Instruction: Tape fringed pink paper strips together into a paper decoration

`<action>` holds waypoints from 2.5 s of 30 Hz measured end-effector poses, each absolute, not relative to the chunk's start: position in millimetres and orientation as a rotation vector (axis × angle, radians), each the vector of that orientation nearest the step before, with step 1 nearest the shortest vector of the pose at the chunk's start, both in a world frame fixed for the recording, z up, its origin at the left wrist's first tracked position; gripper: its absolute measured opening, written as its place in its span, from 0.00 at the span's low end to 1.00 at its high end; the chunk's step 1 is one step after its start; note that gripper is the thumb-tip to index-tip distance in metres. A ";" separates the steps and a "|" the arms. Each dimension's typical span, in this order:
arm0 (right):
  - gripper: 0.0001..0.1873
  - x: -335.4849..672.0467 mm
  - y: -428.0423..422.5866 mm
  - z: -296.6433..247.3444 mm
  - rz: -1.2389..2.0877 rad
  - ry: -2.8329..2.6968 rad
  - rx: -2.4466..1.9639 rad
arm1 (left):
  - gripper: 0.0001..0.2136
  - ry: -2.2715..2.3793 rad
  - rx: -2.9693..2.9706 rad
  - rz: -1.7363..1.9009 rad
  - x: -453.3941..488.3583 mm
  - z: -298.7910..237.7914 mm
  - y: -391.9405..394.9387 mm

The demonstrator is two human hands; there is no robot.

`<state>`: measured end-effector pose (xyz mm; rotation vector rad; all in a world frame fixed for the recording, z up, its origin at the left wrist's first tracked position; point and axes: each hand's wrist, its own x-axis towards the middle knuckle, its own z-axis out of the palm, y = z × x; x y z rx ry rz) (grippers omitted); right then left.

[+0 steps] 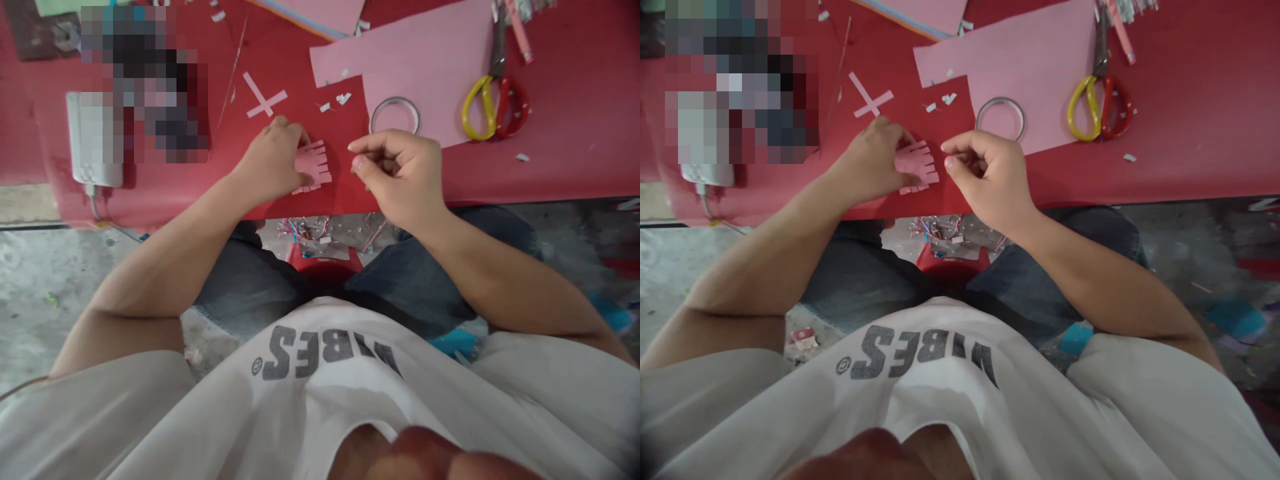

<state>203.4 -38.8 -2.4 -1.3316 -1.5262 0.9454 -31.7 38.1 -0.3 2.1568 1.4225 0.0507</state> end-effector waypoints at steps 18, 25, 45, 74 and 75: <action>0.19 192.1 -8.5 -45.4 0.954 -1.517 -1.411 | 0.36 1.352 1.949 0.484 -28.1 -24.1 36.1; 0.23 187.7 -6.5 -36.5 0.860 -1.492 -1.356 | 0.21 1.234 1.802 0.658 -33.5 -40.1 52.0; 0.23 198.0 -48.4 20.4 0.702 -1.514 -1.267 | 0.17 0.884 1.326 0.988 -13.4 5.1 15.5; 0.26 190.9 -53.1 25.8 0.631 -1.520 -1.164 | 0.06 0.866 1.103 0.979 3.2 27.4 -24.5; 0.26 190.8 -53.2 24.2 0.621 -1.527 -1.135 | 0.07 0.875 1.084 0.973 3.6 27.8 -25.3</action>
